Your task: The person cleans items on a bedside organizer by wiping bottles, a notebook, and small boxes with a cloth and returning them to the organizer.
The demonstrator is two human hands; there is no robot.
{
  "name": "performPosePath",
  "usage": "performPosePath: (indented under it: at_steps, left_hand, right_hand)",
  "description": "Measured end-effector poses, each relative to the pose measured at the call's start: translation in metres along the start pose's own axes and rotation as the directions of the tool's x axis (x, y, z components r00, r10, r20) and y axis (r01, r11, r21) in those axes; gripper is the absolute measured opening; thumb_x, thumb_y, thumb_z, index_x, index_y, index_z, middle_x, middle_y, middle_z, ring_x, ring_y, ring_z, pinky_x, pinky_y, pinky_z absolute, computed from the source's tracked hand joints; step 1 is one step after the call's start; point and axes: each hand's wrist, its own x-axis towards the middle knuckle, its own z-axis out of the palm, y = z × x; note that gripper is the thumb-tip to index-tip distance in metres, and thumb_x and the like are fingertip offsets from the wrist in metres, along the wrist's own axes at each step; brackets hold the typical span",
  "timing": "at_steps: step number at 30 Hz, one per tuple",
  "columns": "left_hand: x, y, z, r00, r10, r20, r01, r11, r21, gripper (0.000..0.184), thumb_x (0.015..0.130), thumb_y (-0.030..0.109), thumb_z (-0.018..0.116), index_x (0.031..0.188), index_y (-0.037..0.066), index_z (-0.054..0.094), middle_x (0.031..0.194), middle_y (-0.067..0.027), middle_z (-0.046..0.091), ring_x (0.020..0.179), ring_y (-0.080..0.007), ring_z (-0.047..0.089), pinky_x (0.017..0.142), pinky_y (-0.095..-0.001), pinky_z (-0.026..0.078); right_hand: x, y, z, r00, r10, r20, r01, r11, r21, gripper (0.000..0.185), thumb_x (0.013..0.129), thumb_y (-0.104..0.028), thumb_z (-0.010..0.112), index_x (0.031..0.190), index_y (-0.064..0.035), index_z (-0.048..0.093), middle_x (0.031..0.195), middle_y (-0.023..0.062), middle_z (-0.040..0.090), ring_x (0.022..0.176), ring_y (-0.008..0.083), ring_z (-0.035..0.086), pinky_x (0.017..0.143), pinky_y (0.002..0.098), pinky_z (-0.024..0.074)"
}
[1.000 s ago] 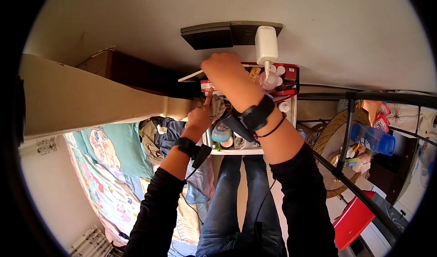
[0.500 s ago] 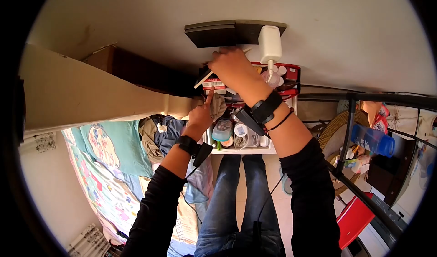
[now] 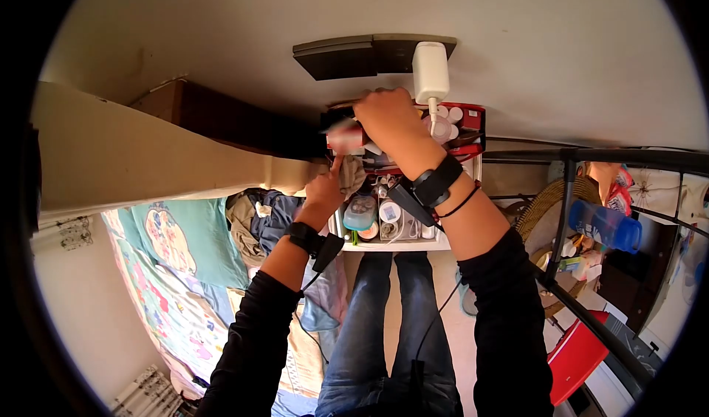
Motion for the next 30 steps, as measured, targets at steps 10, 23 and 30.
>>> performPosePath:
  at_steps: [10, 23, 30]
  left_hand:
    - [0.000, 0.000, 0.001, 0.999, 0.015, -0.029, -0.015, 1.000, 0.012, 0.102, 0.062, 0.011, 0.065, 0.132, 0.025, -0.009, 0.070, -0.0150, 0.059, 0.063, -0.0294, 0.058, 0.053, -0.0361, 0.047]
    - [-0.001, -0.002, 0.008, 0.999, 0.009, -0.046, -0.011, 0.999, -0.043, 0.098, 0.062, 0.012, 0.064, 0.133, 0.025, -0.003, 0.074, -0.0150, 0.060, 0.064, -0.0293, 0.059, 0.054, -0.0362, 0.047]
    - [-0.003, -0.001, 0.002, 0.999, 0.028, -0.042, -0.031, 0.995, -0.098, 0.100, 0.060, 0.013, 0.066, 0.132, 0.025, -0.002, 0.074, -0.0147, 0.060, 0.067, -0.0298, 0.059, 0.056, -0.0358, 0.047]
  right_hand:
    - [0.014, -0.016, -0.024, 0.992, 0.034, -0.120, -0.032, 0.999, 0.013, 0.006, 0.060, -0.009, 0.055, 0.058, -0.0098, 0.060, 0.060, 0.0078, 0.057, 0.062, 0.0224, 0.058, 0.052, 0.0328, 0.0429]
    - [0.021, -0.043, 0.013, 0.999, 0.010, 0.048, -0.014, 0.997, 0.080, 0.012, 0.063, -0.010, 0.054, 0.074, -0.0092, 0.059, 0.071, 0.0080, 0.059, 0.067, 0.0234, 0.059, 0.055, 0.0345, 0.0441]
    - [0.016, -0.044, 0.025, 0.992, 0.093, 0.091, -0.106, 0.982, 0.159, 0.018, 0.065, -0.010, 0.053, 0.082, -0.0079, 0.058, 0.078, 0.0053, 0.057, 0.075, 0.0215, 0.057, 0.057, 0.0328, 0.0446]
